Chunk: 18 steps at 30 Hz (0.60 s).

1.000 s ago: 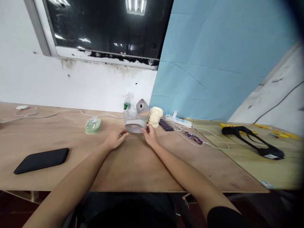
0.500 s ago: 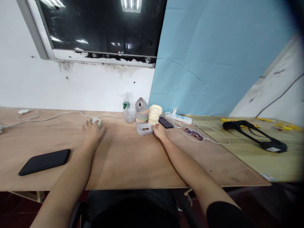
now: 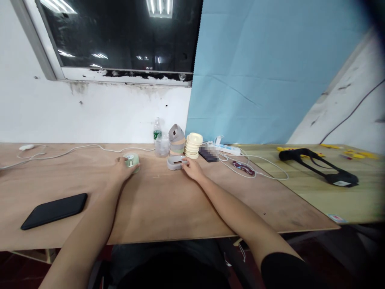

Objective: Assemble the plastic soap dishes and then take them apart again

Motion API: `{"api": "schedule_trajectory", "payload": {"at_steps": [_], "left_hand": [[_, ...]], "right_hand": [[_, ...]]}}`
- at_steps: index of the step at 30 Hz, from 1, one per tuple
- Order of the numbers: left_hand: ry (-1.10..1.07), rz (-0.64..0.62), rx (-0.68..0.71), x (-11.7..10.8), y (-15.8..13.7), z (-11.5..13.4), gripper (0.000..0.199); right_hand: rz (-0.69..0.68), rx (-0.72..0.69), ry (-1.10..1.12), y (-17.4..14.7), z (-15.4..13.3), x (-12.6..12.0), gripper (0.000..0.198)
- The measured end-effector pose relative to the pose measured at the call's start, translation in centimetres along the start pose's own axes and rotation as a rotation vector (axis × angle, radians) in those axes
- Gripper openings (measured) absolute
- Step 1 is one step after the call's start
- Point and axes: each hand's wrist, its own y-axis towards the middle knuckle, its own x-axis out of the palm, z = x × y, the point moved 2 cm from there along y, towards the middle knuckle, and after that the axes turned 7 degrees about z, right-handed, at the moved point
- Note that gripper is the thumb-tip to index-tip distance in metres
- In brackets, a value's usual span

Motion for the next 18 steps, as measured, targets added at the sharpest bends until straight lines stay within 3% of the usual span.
{"api": "schedule_trajectory", "payload": {"at_steps": [7, 12, 15, 18], "left_hand": [[-0.044, -0.119, 0.146, 0.2, -1.2, 2.3, 0.069], [-0.210, -0.185, 0.351, 0.1, -2.0, 3.8, 0.061], [-0.290, -0.110, 0.407, -0.7, -2.7, 5.1, 0.058], [-0.430, 0.044, 0.410, -1.5, -3.3, 6.4, 0.054]], "right_hand": [[-0.014, -0.178, -0.070, -0.7, -1.4, 0.0, 0.023], [-0.005, -0.236, -0.077, -0.9, -1.9, -0.2, 0.023], [0.001, -0.263, -0.072, -1.0, -2.1, -0.3, 0.022], [0.064, -0.319, -0.021, -1.4, -3.2, -0.2, 0.023]]}}
